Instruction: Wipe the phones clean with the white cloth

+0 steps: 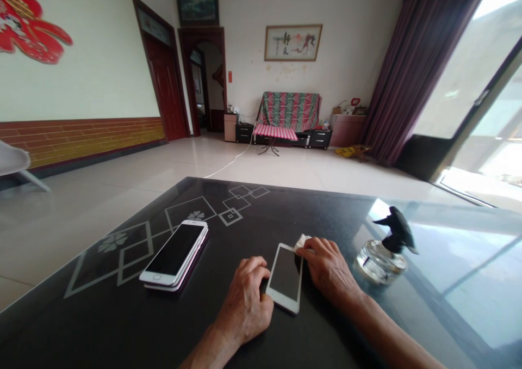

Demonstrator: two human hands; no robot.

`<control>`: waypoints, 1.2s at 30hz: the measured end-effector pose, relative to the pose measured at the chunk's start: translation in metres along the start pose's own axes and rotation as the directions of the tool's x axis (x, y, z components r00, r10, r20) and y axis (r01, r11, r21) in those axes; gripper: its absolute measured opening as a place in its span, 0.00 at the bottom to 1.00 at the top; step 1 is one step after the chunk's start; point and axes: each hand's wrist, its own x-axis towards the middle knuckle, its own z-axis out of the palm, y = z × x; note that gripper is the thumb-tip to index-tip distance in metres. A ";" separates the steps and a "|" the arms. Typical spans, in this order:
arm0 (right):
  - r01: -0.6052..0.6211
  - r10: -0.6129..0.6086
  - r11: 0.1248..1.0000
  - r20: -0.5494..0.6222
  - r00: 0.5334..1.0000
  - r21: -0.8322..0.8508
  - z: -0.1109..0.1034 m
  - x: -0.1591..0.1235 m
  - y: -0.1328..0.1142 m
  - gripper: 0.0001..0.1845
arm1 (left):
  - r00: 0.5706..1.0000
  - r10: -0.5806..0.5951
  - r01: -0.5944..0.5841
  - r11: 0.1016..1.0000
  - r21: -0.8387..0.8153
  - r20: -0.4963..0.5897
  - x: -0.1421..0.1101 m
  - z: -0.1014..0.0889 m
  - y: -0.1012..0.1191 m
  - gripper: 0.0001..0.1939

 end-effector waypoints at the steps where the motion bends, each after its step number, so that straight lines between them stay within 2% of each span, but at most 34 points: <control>1: -0.006 0.006 1.000 0.001 1.000 -0.002 0.002 0.002 0.001 0.16 | 1.000 0.002 -0.002 1.000 0.000 0.000 0.000 0.000 0.000 0.21; 6: -0.014 0.014 1.000 -0.007 1.000 0.001 0.000 -0.005 -0.005 0.18 | 1.000 0.006 -0.006 1.000 0.008 -0.006 0.001 0.001 -0.001 0.21; 12: 0.002 -0.004 0.999 0.042 0.999 0.042 -0.008 -0.017 -0.013 0.21 | 1.000 -0.003 0.003 1.000 -0.006 -0.011 0.001 -0.001 0.002 0.20; 19: -0.009 0.006 0.999 0.071 0.997 0.044 -0.004 0.009 -0.019 0.18 | 1.000 -0.004 0.004 1.000 -0.021 -0.012 0.001 -0.001 0.003 0.19; 28: 0.047 -0.058 0.995 0.134 0.989 0.084 0.006 0.030 -0.038 0.16 | 1.000 -0.018 0.018 1.000 0.005 -0.005 0.001 0.001 0.002 0.18; 31: 0.062 -0.079 0.991 0.139 0.987 0.122 0.007 0.029 -0.036 0.17 | 1.000 -0.010 0.010 1.000 0.011 0.006 0.001 0.000 0.002 0.19; 36: 0.014 -0.029 0.992 0.113 0.993 0.126 0.002 0.015 -0.022 0.21 | 0.999 0.025 -0.026 1.000 0.015 0.020 0.001 -0.002 0.002 0.20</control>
